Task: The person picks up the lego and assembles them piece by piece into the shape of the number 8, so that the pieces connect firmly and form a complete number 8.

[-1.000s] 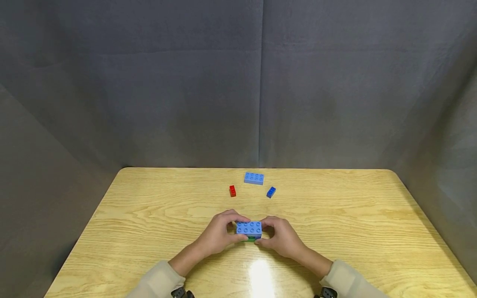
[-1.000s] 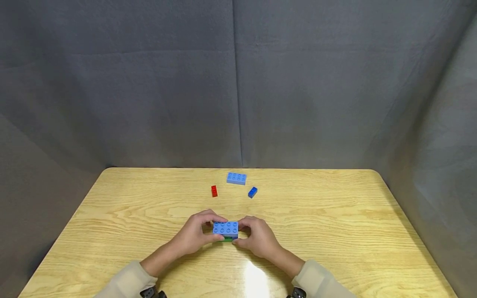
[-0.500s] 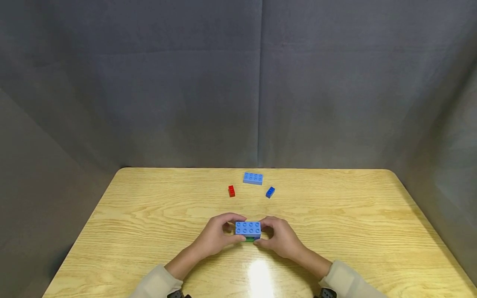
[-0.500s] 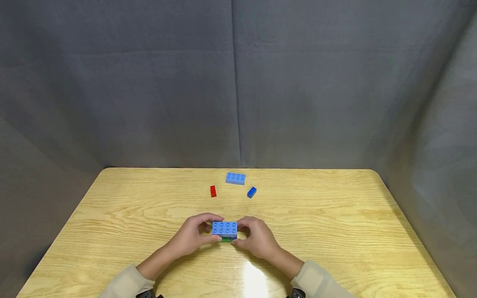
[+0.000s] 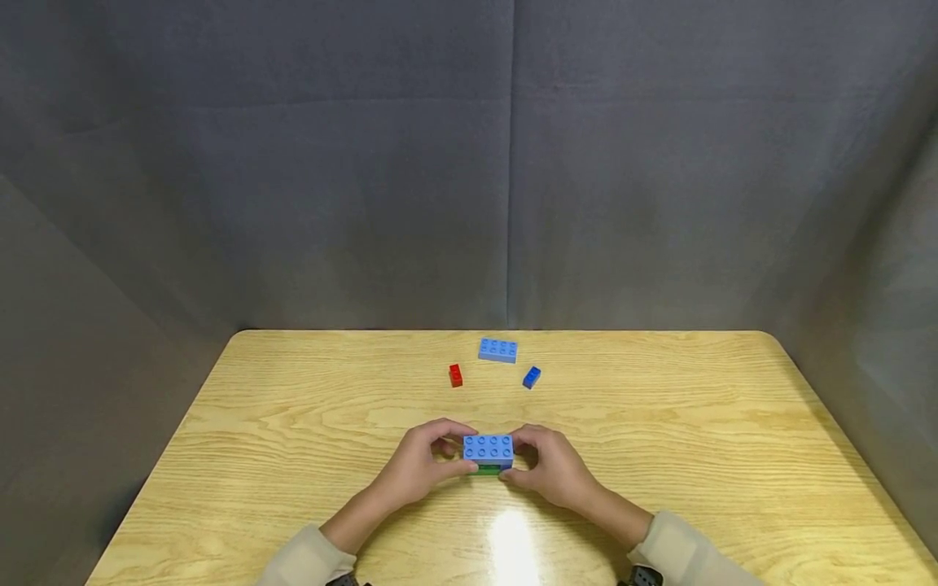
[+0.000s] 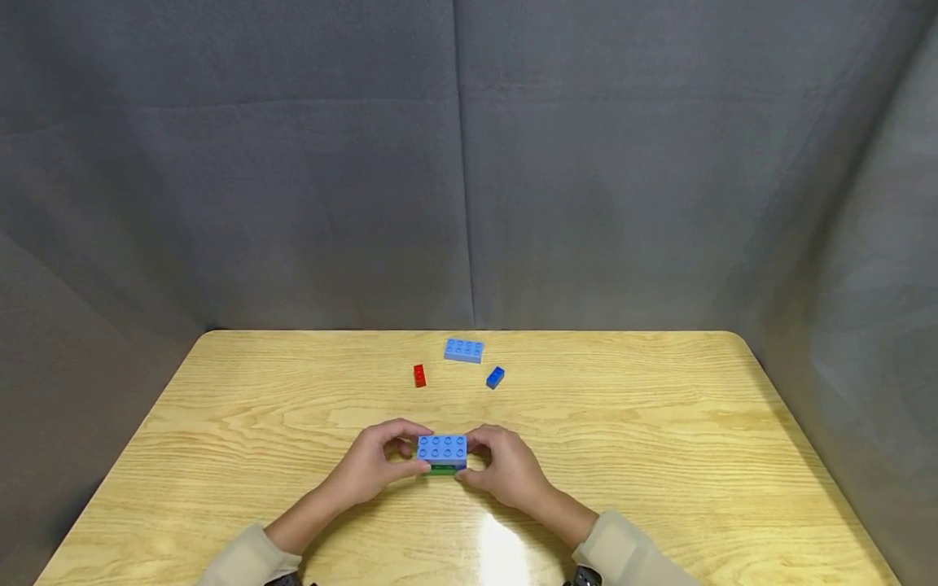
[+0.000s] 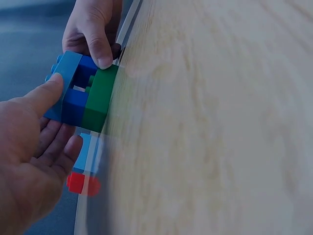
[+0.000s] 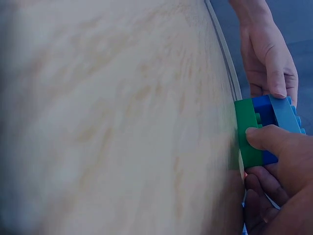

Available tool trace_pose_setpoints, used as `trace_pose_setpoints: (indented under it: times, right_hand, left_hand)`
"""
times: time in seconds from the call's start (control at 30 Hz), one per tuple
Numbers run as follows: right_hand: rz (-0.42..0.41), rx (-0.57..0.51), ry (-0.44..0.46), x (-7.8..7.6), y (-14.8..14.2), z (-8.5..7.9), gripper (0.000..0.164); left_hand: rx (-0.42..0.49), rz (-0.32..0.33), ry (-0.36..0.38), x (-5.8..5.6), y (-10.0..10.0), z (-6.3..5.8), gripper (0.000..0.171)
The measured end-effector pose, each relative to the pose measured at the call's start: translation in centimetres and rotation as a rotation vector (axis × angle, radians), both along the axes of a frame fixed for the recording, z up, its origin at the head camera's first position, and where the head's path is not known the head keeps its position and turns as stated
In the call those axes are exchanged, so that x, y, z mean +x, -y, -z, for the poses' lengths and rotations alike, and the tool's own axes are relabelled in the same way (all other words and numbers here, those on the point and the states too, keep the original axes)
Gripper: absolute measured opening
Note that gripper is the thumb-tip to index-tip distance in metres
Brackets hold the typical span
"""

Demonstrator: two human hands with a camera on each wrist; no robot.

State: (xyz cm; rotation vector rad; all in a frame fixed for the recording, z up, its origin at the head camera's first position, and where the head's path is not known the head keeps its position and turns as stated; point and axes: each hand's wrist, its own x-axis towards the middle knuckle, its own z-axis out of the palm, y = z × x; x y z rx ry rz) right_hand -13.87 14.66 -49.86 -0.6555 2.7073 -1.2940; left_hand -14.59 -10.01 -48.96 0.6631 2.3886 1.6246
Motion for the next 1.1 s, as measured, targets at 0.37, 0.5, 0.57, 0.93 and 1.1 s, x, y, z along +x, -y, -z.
trace_pose_setpoints:
  times: [0.37, 0.5, 0.57, 0.93, 1.1]
  right_hand:
    - [-0.228, 0.001, 0.099, -1.6, -2.3, -3.4, 0.051]
    - [-0.137, -0.050, 0.014, -3.1, -3.2, -4.7, 0.044]
    - [-0.057, -0.079, -0.013, -4.1, -3.6, -5.0, 0.042]
    - [0.221, -0.163, 0.078, -7.5, -4.1, -3.7, 0.063]
    - [0.298, -0.141, 0.117, -8.1, -3.7, -2.2, 0.066]
  left_hand:
    - [-0.029, 0.022, 0.000, -0.1, 0.0, -0.1, 0.034]
    - [-0.031, 0.023, -0.001, -0.2, 0.0, -0.2, 0.034]
    - [-0.035, 0.020, 0.000, -0.2, 0.0, -0.1, 0.034]
    - [-0.051, 0.006, 0.001, -0.3, -0.1, 0.1, 0.034]
    - [-0.038, 0.011, 0.005, -0.3, -0.1, 0.0, 0.034]
